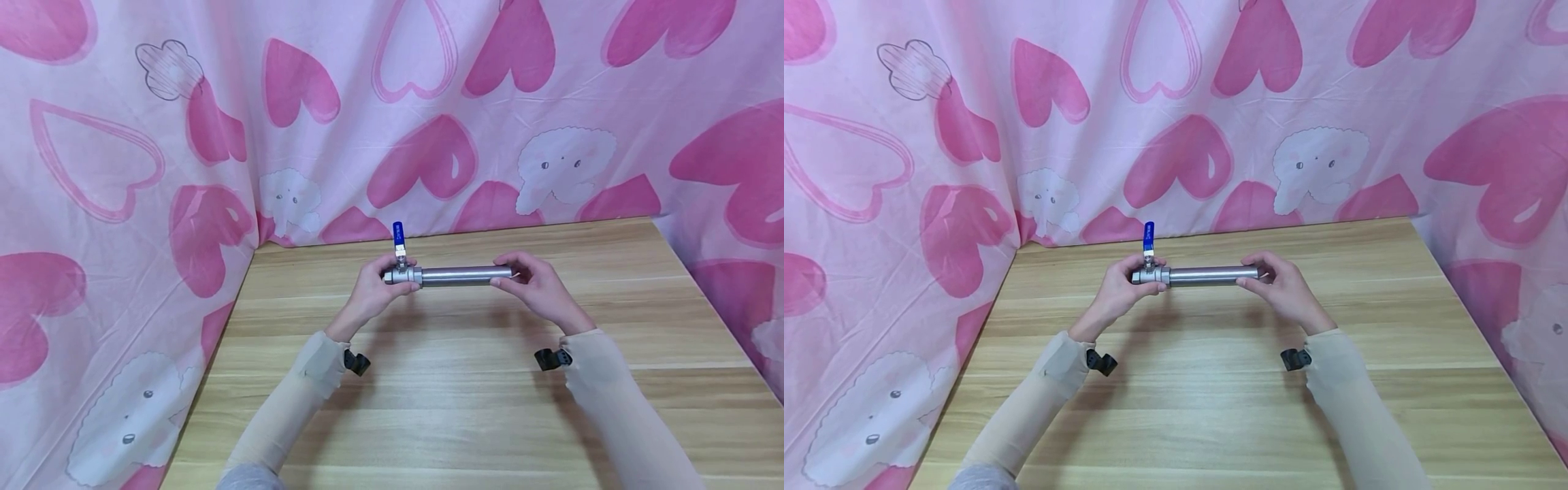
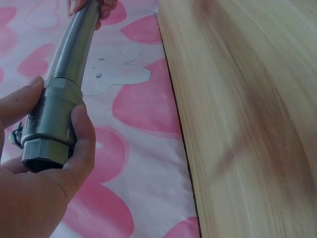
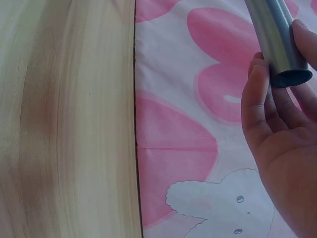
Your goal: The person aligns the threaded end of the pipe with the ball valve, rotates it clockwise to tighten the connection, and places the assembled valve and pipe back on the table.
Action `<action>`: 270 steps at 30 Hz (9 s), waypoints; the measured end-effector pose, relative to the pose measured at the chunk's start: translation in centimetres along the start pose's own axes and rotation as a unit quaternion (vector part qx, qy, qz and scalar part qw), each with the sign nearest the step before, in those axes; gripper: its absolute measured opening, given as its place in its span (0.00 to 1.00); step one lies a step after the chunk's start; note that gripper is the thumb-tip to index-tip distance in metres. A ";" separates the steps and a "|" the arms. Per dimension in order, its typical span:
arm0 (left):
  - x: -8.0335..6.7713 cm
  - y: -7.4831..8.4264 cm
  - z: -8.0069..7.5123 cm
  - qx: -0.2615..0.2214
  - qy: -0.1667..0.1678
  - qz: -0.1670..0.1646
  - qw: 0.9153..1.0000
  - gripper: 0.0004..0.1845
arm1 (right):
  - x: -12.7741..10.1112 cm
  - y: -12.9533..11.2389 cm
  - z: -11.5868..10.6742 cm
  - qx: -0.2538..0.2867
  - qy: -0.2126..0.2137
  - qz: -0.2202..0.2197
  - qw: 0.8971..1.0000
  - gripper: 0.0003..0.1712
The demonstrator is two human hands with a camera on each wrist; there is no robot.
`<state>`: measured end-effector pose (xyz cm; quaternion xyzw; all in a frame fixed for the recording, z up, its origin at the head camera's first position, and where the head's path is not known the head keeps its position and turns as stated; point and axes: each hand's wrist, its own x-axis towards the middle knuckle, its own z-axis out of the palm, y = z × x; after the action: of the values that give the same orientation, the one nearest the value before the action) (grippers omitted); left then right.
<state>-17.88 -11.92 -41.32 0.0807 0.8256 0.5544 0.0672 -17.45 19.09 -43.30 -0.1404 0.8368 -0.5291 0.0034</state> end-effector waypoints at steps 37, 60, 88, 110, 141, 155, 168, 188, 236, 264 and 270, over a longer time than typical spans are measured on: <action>-0.2 0.0 0.2 -0.018 -0.007 0.020 1.000 0.21 | 0.1 0.1 -0.1 -0.021 -0.018 0.027 0.999 0.14; -0.1 -0.3 0.1 -0.012 -0.004 0.002 1.000 0.22 | -0.2 -0.2 0.0 0.047 -0.026 0.037 0.998 0.28; 0.0 -0.4 0.1 -0.011 -0.004 -0.005 1.000 0.22 | -0.2 -0.3 0.1 0.005 -0.019 0.030 0.999 0.23; -0.2 -0.1 -0.1 -0.022 -0.008 0.004 1.000 0.23 | -0.2 0.0 0.1 0.013 -0.012 -0.001 1.000 0.22; -0.2 0.0 0.0 -0.003 -0.004 0.005 1.000 0.24 | 0.1 0.2 -0.2 -0.017 -0.014 0.011 1.000 0.18; -0.3 0.0 0.1 -0.011 -0.010 0.010 1.000 0.21 | 0.0 0.5 -0.2 -0.012 -0.017 0.016 1.000 0.18; -0.4 0.1 0.0 -0.022 -0.006 -0.001 1.000 0.21 | -0.3 0.3 0.1 0.007 -0.017 0.006 1.000 0.29; -0.3 0.0 0.0 -0.016 -0.012 0.019 1.000 0.22 | -0.3 -0.2 0.6 0.000 0.013 -0.051 0.999 0.23; -0.5 0.0 -0.1 -0.028 -0.013 0.013 0.999 0.22 | -0.4 -0.2 0.4 0.005 0.006 -0.022 1.000 0.17; -0.6 0.0 -0.1 -0.009 -0.014 0.015 1.000 0.21 | 0.0 0.3 0.6 -0.027 -0.014 0.021 0.999 0.16; -0.4 -0.3 0.0 -0.012 -0.014 0.010 1.000 0.22 | 0.1 0.4 0.5 -0.026 -0.018 0.042 0.999 0.19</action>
<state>-17.54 -12.10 -41.58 0.0959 0.8172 0.5635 0.0737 -17.52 18.76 -43.87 -0.1145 0.8555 -0.5036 0.0366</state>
